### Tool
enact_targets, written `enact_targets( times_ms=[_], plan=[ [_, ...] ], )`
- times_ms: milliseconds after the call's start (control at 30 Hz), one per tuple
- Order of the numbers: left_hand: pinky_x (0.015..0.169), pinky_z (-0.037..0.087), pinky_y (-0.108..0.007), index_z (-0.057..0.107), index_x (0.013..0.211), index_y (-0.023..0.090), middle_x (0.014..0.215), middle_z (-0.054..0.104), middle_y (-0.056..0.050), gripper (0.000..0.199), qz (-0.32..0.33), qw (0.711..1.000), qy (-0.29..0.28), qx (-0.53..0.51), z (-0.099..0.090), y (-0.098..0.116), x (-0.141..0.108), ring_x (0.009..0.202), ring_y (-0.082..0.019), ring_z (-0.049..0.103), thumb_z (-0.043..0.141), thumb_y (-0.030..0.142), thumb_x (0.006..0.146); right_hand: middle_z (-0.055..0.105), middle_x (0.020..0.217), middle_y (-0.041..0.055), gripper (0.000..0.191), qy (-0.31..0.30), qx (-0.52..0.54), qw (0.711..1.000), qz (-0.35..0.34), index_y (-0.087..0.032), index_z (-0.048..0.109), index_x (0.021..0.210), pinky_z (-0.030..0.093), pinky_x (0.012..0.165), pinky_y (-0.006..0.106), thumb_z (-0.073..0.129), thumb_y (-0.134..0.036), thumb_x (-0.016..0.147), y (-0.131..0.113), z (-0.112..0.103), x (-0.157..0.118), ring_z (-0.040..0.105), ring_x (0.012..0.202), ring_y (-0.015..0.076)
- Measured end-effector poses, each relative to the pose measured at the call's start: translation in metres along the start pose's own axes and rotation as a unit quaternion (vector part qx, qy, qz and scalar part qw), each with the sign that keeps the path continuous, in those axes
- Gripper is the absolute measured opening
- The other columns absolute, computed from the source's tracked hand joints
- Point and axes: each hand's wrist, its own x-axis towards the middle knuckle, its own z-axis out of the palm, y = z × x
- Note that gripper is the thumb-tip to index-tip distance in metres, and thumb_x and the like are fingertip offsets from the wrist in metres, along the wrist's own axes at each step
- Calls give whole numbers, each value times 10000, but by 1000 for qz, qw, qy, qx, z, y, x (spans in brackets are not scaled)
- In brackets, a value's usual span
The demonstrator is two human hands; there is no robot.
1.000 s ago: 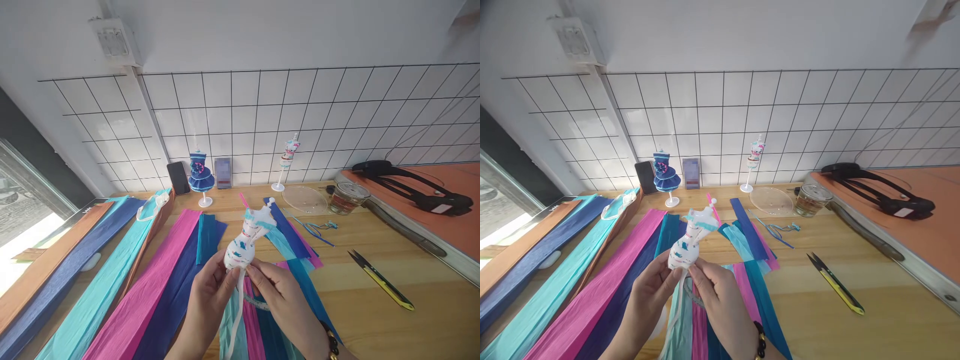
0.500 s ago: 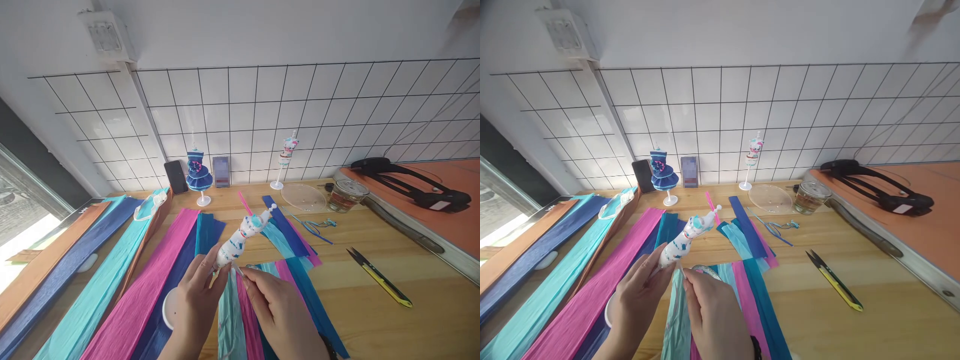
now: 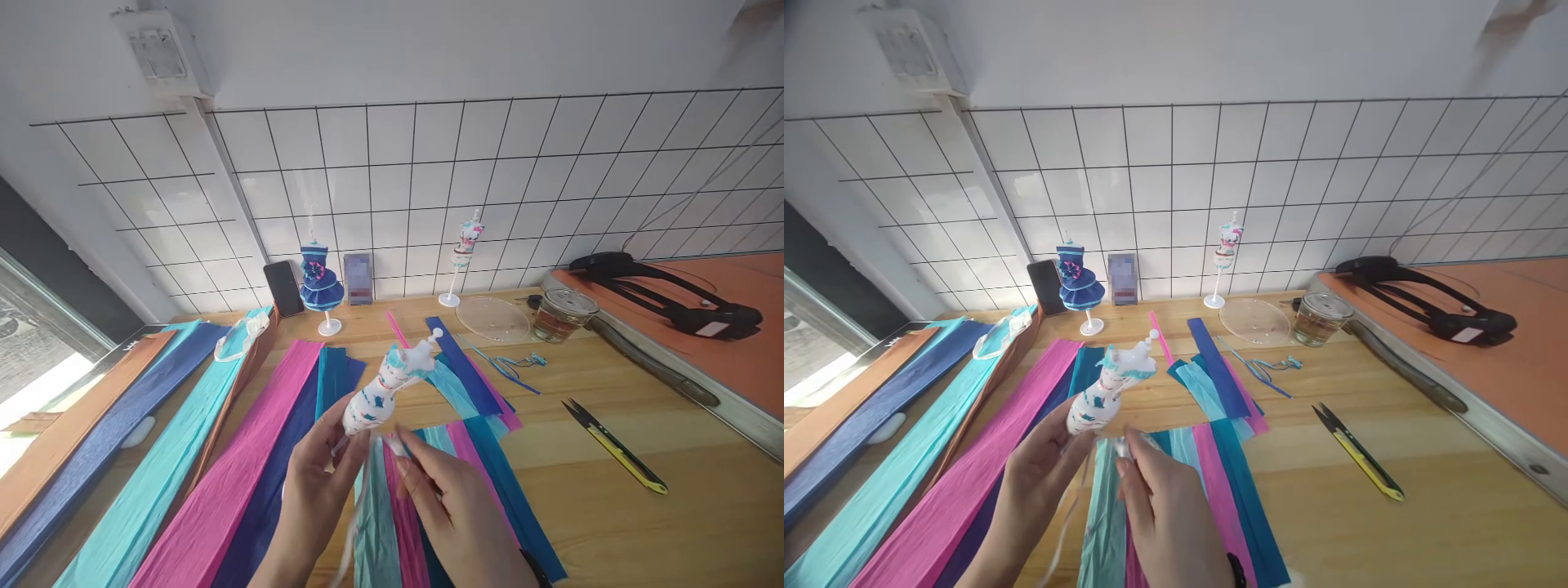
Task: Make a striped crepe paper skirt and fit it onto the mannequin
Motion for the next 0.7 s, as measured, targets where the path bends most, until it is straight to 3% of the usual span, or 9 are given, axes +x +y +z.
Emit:
enact_targets(
  times_ms=[133,267,400,533,600,700],
  plan=[
    [804,517,-303,584,1162,173,1071,690,-76,436,-25,997,-62,-30,-5,7,0,1011,-255,616,645,317,755,681,697,48,545,-12,-6,1000,12,-115,267,1402,480,522,243,342,-384,934,5,6,-4,656,641,182],
    [792,518,-298,597,1153,184,1063,697,-62,450,-43,997,-54,-25,-6,7,0,984,-250,626,663,330,733,685,714,47,567,-17,-54,998,3,-123,180,1432,478,539,264,337,-334,931,5,13,-7,652,643,196],
    [792,520,-296,631,1127,198,990,715,-35,439,-35,998,-50,35,-6,4,-2,956,-244,626,678,330,711,700,775,48,585,-32,-83,996,3,-159,147,1441,480,605,289,363,-295,915,7,20,-8,654,722,217],
    [700,538,-274,655,1110,217,902,717,-22,431,-15,995,-34,95,-7,1,-2,817,-212,641,688,312,691,668,653,19,610,-46,-78,995,32,-133,148,1439,404,501,259,394,-253,894,7,23,-6,617,584,196],
    [683,542,-274,641,1137,229,864,713,-16,476,-7,993,-53,108,-9,0,-1,767,-201,640,705,297,671,651,621,15,637,-63,-65,994,53,-95,136,1437,350,460,253,407,-254,883,7,22,-5,591,538,186],
    [769,541,-311,609,1183,235,950,713,-30,540,-15,991,-100,92,-11,1,1,861,-234,645,726,277,657,656,634,27,674,-83,-33,993,79,-50,116,1431,337,468,254,421,-256,867,8,22,-5,589,559,188]
  ],
)
